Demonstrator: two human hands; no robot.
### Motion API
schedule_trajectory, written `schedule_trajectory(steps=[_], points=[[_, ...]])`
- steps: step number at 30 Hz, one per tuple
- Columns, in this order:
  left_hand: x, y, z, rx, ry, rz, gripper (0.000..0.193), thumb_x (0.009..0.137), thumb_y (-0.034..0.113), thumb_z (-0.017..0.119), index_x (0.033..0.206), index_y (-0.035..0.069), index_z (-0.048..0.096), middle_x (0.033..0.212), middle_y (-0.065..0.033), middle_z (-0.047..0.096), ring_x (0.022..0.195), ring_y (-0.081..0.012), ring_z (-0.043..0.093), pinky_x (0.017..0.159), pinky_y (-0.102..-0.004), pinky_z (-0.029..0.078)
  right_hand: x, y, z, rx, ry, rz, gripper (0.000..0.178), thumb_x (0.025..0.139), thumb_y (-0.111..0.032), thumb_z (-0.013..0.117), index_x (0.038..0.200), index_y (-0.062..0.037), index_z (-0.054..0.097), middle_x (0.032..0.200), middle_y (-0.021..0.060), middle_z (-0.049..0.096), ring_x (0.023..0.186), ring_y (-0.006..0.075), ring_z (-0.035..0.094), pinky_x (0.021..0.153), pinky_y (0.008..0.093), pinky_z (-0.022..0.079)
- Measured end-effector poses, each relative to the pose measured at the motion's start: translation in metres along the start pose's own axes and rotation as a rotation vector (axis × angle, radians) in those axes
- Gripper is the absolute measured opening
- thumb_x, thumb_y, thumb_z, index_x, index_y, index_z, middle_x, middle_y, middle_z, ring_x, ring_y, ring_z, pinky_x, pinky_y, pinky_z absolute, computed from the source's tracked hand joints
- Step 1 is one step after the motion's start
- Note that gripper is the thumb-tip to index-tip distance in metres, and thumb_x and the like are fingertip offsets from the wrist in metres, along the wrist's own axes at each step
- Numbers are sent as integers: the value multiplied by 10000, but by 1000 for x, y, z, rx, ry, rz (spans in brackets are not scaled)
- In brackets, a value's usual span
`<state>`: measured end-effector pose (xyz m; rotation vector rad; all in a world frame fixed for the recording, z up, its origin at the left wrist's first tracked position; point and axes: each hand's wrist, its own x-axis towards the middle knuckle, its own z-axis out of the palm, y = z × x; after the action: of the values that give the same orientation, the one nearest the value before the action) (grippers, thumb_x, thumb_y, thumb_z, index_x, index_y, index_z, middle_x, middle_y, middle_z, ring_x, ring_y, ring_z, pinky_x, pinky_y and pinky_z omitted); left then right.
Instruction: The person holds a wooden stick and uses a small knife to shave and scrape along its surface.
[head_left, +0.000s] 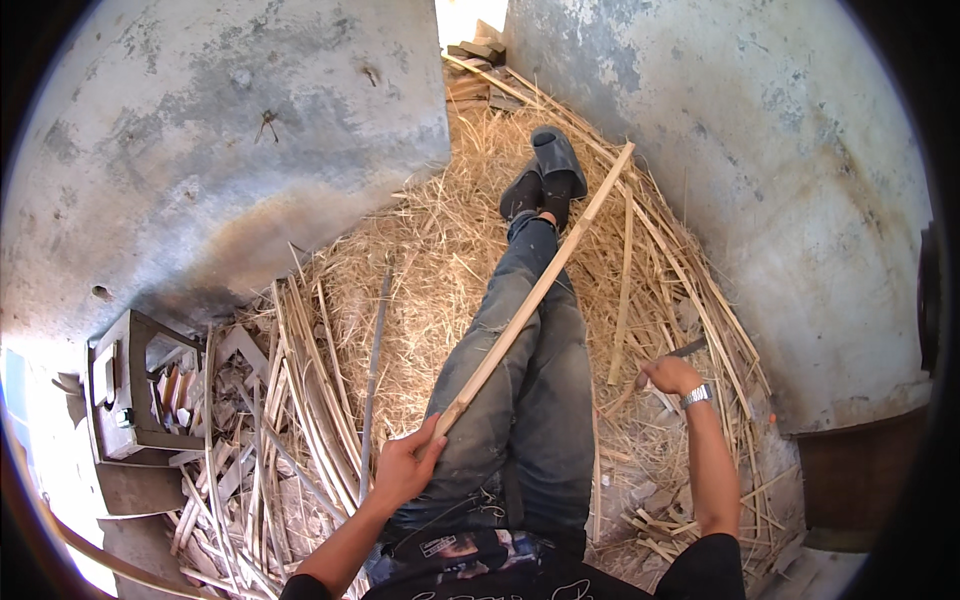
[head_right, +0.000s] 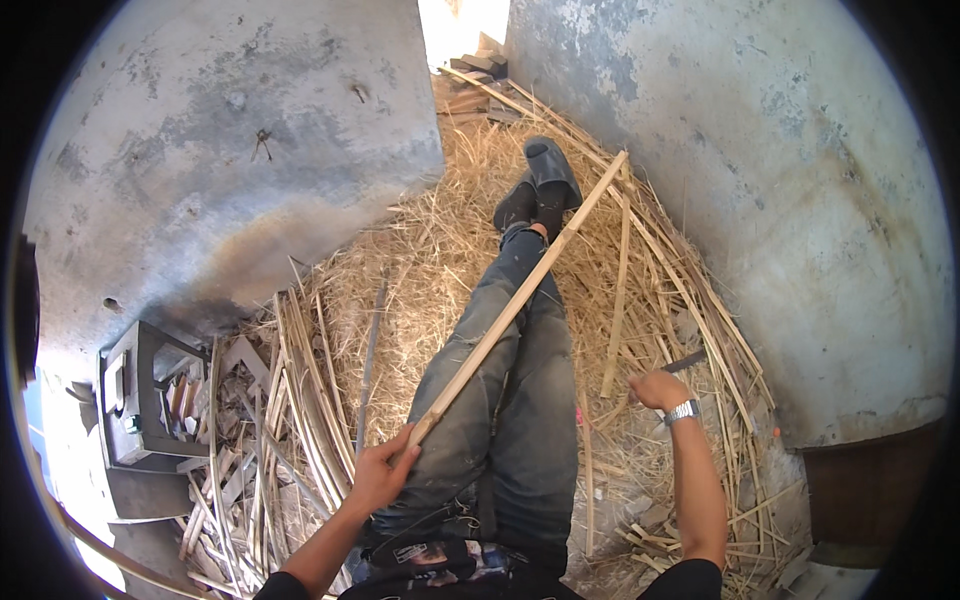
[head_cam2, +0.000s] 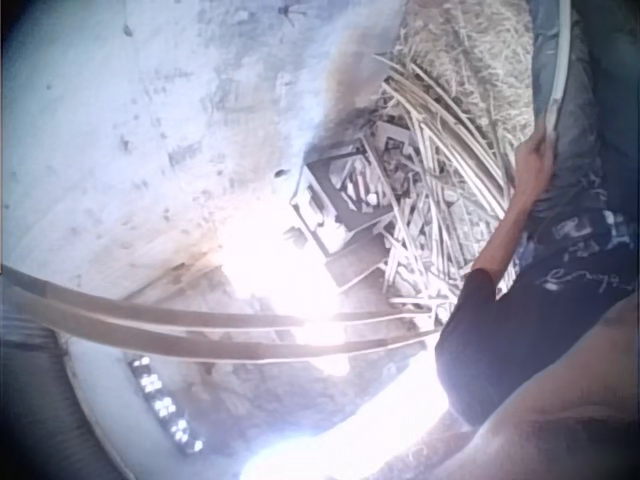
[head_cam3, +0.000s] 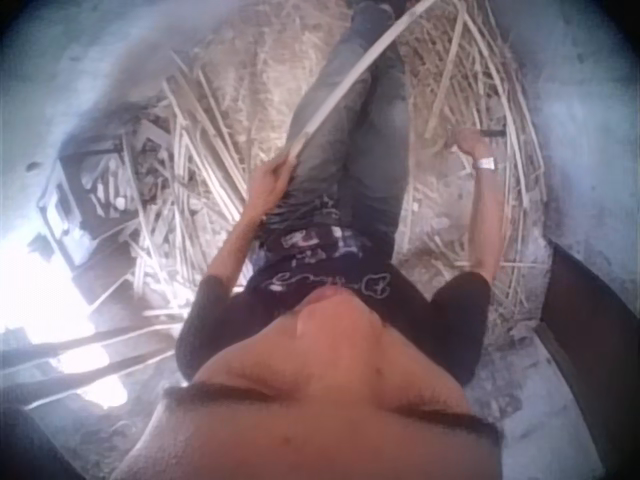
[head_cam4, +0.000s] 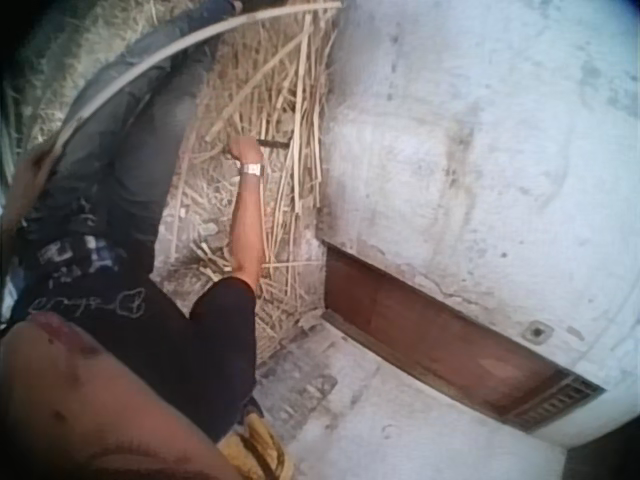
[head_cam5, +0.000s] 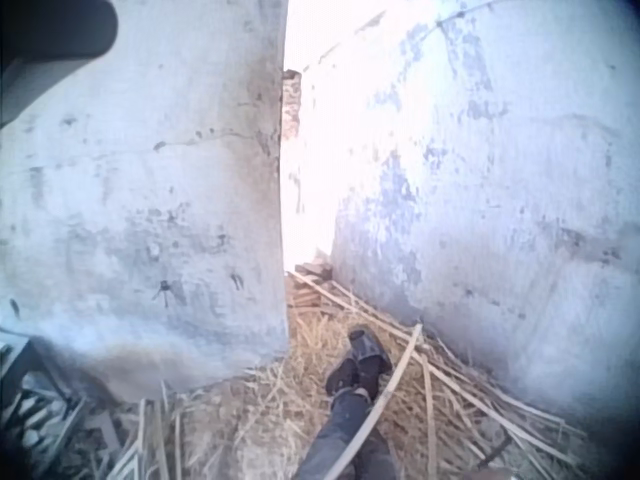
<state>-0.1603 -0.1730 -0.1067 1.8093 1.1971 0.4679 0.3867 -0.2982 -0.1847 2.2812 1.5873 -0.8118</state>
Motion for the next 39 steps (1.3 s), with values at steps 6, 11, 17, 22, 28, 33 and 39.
schedule_trajectory(steps=[6,11,17,22,28,33,39], points=[[23,3,15,-7,-17,-25,445,1002,297,706,1371,49,675,1032,-268,752,935,-353,778,838,-373,578,-42,-215,-48,503,386,-193,536,1079,-478,490,882,-10,664,765,295,666,803,480,680,716,553,526],[25,3,21,-31,-32,-17,449,1015,300,688,1379,39,664,1014,-275,747,968,-357,771,848,-380,573,-44,-299,-5,378,460,-387,533,1069,-504,504,801,-57,618,644,216,663,606,453,673,574,555,542],[19,3,10,1,-54,-33,446,1028,285,670,1392,29,648,955,-279,740,923,-353,773,822,-382,569,-16,-300,11,216,570,-466,532,1052,-536,523,812,-72,621,567,169,635,516,384,665,470,503,527],[23,-1,5,-4,-92,-65,444,1032,275,664,1389,12,643,934,-281,735,886,-346,771,807,-371,562,-5,-301,13,216,654,-492,512,1036,-530,557,806,-75,609,566,161,631,511,376,666,466,499,529],[12,-18,4,-117,-62,-17,440,1038,255,660,1385,-15,638,1005,-301,736,917,-284,776,840,-352,559,8,-299,21,218,771,-505,496,1048,-499,551,786,-79,581,566,155,627,515,377,662,471,498,516],[-30,-2,-10,-112,-173,-198,434,1052,253,657,1382,-27,637,1145,-242,766,1063,-185,736,930,-310,538,39,-227,-20,276,850,-112,473,1070,-444,539,785,-69,584,611,218,614,575,452,625,511,537,471],[-23,-7,3,-191,-75,-148,437,1051,241,661,1402,-17,627,1166,-221,767,1110,-180,714,972,-307,522,22,-271,-21,242,722,-323,509,1057,-517,523,822,-72,605,598,206,639,569,423,669,501,529,520]])
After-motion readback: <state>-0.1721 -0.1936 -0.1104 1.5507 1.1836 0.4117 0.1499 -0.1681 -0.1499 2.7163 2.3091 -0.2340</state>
